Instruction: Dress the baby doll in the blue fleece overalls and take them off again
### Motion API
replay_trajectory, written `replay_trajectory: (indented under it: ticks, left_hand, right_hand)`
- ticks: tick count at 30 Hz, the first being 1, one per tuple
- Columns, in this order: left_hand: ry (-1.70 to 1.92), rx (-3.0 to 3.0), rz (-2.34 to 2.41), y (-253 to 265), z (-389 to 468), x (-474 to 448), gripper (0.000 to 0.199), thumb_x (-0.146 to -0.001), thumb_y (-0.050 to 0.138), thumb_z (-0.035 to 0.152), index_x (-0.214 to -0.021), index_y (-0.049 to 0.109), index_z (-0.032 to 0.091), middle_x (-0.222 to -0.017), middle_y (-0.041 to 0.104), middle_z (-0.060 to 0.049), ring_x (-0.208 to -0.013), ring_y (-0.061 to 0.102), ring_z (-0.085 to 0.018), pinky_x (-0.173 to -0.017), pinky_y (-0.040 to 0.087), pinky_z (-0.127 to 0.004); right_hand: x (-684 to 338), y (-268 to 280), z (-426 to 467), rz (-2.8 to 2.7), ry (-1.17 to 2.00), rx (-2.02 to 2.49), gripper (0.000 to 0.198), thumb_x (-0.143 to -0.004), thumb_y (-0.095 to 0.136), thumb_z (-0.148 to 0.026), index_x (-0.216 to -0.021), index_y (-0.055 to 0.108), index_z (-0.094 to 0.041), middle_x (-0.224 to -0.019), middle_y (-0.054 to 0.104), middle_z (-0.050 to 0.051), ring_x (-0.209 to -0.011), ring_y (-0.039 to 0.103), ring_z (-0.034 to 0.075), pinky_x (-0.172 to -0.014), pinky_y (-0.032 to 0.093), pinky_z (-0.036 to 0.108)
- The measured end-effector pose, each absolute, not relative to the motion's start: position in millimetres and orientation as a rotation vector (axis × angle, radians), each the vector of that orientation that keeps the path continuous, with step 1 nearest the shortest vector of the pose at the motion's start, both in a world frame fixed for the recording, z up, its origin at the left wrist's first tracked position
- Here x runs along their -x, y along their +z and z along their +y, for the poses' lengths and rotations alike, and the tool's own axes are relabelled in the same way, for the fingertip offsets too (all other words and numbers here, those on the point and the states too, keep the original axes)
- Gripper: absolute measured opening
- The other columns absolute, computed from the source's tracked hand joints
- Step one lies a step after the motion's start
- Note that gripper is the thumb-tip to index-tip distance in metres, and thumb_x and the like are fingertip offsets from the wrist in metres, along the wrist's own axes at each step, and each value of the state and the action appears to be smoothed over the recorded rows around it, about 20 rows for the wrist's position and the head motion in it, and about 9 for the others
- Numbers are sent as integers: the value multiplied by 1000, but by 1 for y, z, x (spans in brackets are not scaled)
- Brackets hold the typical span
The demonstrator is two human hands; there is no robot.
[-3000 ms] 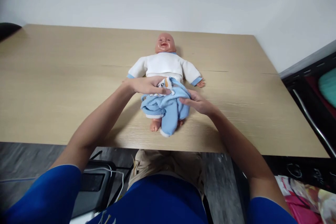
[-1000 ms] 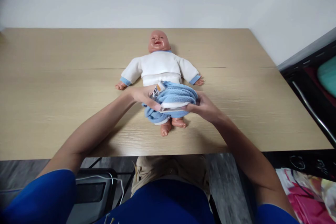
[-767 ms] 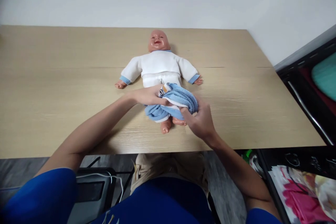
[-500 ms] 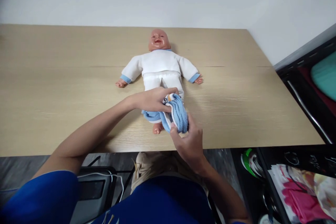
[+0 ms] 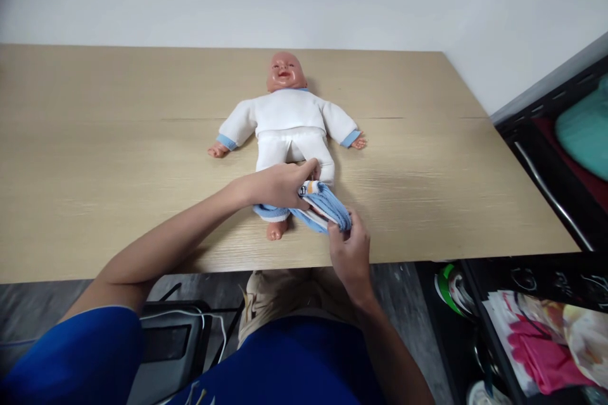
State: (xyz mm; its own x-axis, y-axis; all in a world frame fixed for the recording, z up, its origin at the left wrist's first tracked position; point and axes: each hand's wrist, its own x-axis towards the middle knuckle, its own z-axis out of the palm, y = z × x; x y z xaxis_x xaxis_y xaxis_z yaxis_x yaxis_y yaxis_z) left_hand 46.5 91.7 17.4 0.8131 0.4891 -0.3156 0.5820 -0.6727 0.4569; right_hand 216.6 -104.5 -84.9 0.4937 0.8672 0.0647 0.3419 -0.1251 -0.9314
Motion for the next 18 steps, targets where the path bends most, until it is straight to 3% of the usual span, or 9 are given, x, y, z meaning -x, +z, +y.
replay_trajectory:
  ticks: [3, 10, 18]
  left_hand:
    - [-146, -2333, 743, 9, 101, -40, 69, -88, 85, 45, -145, 52, 22, -121, 80, -12, -108, 78, -33, -94, 58, -43]
    - [154, -2136, 512, -9, 118, -28, 61, -88, 80, 48, -137, 52, 24, -117, 73, -7, -106, 75, -29, -93, 57, -43]
    - [349, -1969, 394, -12, 120, -31, 59, -86, 87, 39, -135, 57, 24, -122, 77, -8, -110, 76, -29, -98, 61, -44]
  right_hand:
    - [-220, -90, -99, -900, 840, 1605, 30, -102, 81, -50, -118, 83, -24, -106, 90, 10, -105, 84, 36, -94, 72, 49]
    - [-230, -95, -86, -948, 977, 1482, 34, -97, 91, -51, -122, 88, -27, -120, 94, 12, -117, 90, 41, -108, 76, 60]
    - [-233, -103, -82, -921, 973, 1361, 43, -100, 93, -54, -133, 80, -29, -130, 92, 12, -126, 87, 39, -119, 72, 60]
